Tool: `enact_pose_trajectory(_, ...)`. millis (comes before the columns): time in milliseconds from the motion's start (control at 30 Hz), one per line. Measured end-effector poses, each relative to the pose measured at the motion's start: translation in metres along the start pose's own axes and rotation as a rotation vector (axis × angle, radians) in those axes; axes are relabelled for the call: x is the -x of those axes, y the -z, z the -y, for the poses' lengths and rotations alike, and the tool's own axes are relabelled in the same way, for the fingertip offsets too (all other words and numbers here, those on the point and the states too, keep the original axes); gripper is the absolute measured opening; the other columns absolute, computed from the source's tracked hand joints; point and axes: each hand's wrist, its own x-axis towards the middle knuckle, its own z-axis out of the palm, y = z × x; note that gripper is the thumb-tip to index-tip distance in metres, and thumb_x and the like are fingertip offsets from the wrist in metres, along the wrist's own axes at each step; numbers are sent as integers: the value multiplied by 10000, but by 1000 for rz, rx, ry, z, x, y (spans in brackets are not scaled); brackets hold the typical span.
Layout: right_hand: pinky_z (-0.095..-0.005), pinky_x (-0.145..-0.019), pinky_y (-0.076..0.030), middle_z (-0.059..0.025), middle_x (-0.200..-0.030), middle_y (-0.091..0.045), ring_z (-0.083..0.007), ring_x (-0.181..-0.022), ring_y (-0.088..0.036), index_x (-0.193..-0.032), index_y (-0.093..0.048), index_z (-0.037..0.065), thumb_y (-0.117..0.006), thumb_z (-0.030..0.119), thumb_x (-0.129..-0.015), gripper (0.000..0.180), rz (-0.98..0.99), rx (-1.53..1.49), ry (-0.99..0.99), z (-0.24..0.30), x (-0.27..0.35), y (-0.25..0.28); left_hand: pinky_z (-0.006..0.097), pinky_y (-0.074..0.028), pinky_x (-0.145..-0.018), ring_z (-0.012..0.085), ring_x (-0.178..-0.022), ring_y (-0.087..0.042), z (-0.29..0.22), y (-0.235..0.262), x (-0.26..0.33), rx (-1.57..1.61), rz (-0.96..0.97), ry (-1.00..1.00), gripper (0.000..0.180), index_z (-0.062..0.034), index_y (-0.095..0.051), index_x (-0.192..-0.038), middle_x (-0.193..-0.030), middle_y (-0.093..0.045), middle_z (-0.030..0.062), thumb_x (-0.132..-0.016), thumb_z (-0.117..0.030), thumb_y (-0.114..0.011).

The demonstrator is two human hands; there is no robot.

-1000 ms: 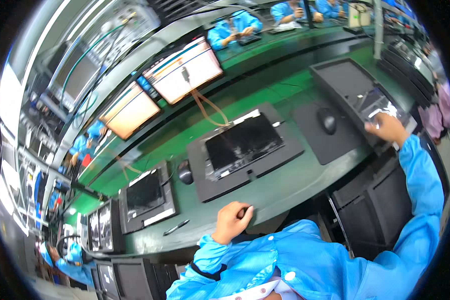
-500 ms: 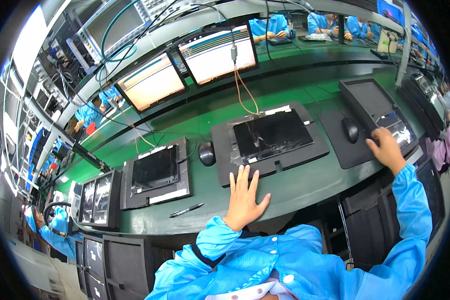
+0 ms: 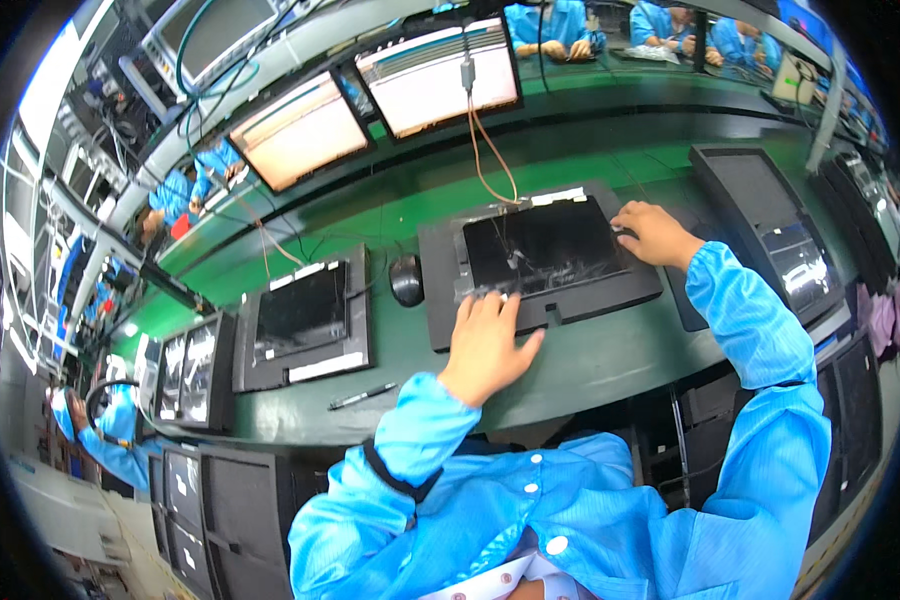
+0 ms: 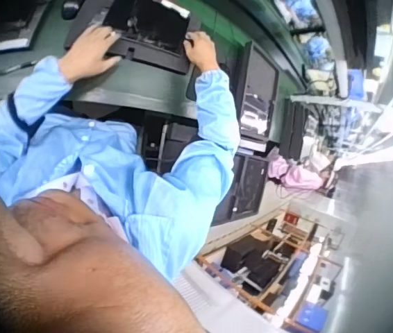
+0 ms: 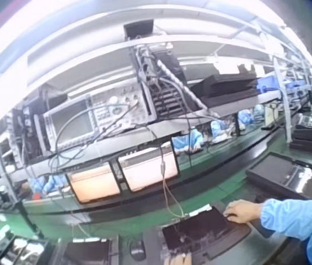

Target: Assembling, inspecting, and marking tablet components on a factory production line.

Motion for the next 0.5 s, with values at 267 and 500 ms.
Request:
enact_pose_trajectory(267,-435,-917,-480,-139,-1015,-617,-344,-1020,-591,-981,-638,19,-676,137,-905,145,172,-194,207,-13,-43,16,646,-261,-1138,417,-1366,-404,-13,-58,-64,-2,-147,32,702,24,-555,-1337,-1366,-493,256,-789,-373,-744)
enact_pose_trajectory(500,-268,-722,-406,-19,-878,-501,-106,-815,-450,-933,-527,22,-695,143,-825,234,12,-331,52,-69,-25,59,464,-462,-873,361,-1012,-581,-18,-51,-92,-122,-516,-199,262,-28,-606,-965,-1017,-598,168,-735,-136,-667)
